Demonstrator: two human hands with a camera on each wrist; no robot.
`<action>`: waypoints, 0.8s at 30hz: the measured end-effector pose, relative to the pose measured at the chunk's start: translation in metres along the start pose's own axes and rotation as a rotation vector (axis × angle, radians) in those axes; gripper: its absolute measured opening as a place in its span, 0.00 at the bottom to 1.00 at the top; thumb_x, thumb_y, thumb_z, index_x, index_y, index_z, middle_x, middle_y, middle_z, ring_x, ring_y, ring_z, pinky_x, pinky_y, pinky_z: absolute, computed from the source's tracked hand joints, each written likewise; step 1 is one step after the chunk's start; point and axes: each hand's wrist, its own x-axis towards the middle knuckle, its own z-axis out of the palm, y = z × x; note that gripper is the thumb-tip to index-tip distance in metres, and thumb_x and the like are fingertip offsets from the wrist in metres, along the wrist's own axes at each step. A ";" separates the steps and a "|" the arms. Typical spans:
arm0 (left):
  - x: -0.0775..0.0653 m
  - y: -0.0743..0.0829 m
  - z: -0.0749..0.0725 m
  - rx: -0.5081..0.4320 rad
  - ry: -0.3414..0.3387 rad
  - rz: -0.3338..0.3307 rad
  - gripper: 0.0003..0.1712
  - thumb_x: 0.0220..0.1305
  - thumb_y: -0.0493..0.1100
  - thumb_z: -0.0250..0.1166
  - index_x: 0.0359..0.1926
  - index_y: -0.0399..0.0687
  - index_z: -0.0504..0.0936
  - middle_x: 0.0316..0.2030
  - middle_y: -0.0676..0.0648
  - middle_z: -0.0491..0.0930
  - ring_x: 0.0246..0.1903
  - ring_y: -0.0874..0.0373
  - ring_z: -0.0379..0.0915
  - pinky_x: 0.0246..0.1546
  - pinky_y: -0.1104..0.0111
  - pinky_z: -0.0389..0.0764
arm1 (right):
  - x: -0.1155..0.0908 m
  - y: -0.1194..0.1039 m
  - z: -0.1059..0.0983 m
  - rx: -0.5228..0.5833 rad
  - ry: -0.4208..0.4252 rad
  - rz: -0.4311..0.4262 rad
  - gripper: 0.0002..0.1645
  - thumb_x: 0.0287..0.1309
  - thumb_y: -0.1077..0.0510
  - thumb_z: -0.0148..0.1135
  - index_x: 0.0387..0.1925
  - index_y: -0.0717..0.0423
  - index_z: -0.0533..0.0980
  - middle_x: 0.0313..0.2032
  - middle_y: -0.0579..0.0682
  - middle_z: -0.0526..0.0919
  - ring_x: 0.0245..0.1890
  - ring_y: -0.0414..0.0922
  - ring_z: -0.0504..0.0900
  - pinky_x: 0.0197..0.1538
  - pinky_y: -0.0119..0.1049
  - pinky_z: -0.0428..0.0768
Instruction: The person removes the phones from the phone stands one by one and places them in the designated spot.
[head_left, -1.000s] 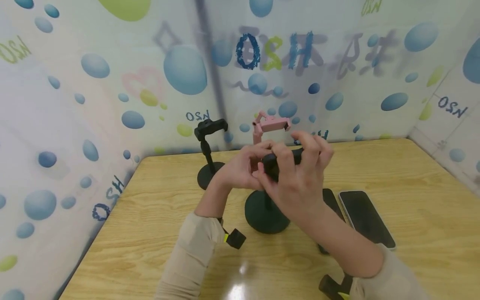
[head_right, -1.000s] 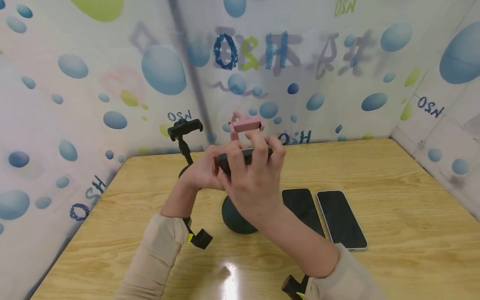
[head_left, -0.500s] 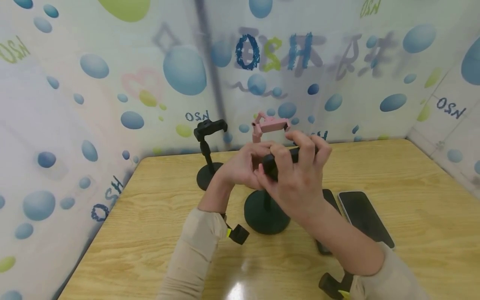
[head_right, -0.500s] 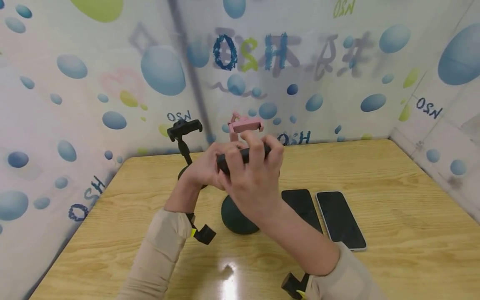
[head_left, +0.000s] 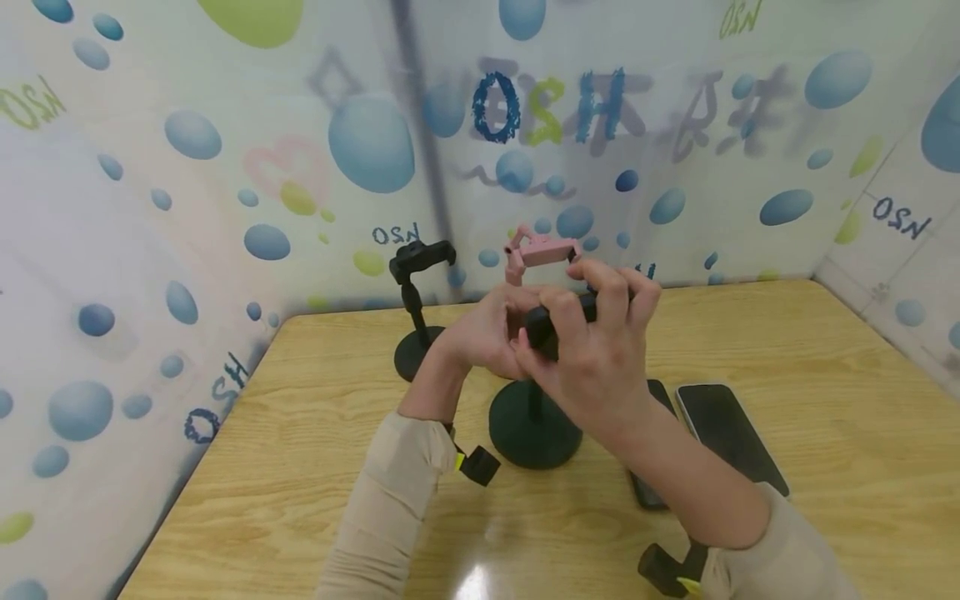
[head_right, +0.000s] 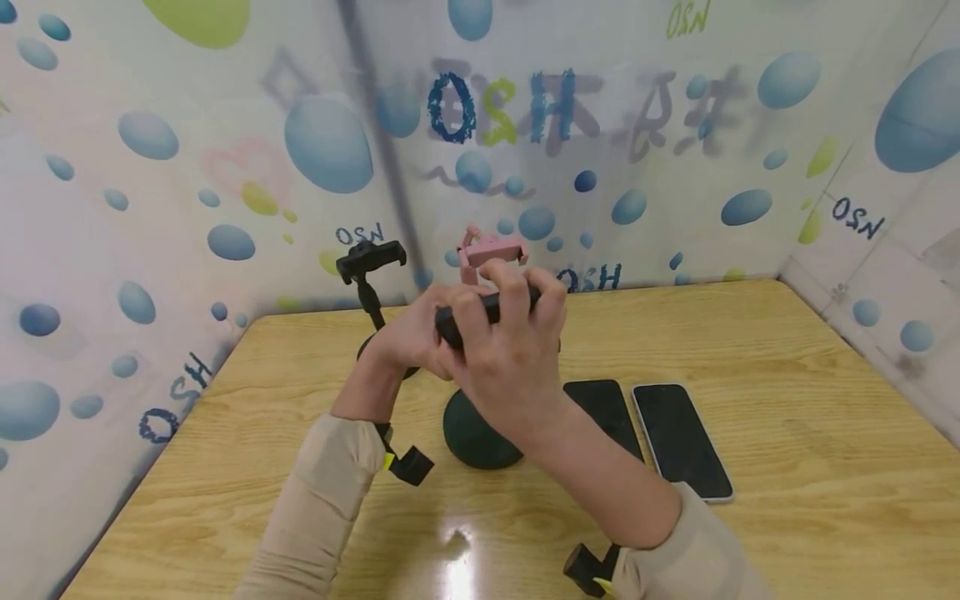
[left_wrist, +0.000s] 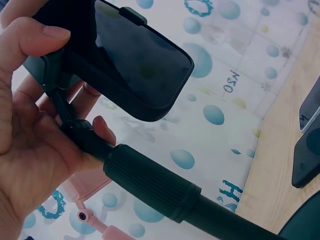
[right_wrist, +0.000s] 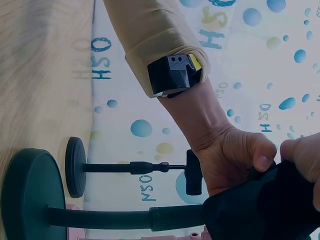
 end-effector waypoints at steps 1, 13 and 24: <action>0.000 0.000 0.000 -0.009 0.001 -0.007 0.20 0.35 0.26 0.62 0.34 0.46 0.79 0.31 0.52 0.73 0.28 0.55 0.67 0.26 0.65 0.71 | 0.000 0.000 -0.002 0.043 -0.017 0.012 0.18 0.41 0.60 0.63 0.34 0.63 0.68 0.41 0.65 0.65 0.42 0.59 0.64 0.41 0.57 0.56; -0.001 0.001 0.006 -0.054 0.046 -0.063 0.24 0.38 0.29 0.62 0.41 0.49 0.82 0.41 0.50 0.74 0.40 0.52 0.67 0.44 0.59 0.73 | -0.004 0.002 -0.013 0.219 -0.079 0.045 0.16 0.50 0.53 0.53 0.35 0.63 0.69 0.43 0.67 0.64 0.41 0.62 0.61 0.40 0.59 0.55; -0.004 0.000 0.007 -0.064 0.046 -0.064 0.22 0.43 0.41 0.68 0.43 0.62 0.80 0.41 0.49 0.72 0.38 0.53 0.67 0.37 0.64 0.75 | -0.004 0.001 -0.014 0.219 -0.088 0.034 0.18 0.53 0.51 0.50 0.35 0.63 0.69 0.44 0.67 0.64 0.41 0.63 0.61 0.39 0.59 0.56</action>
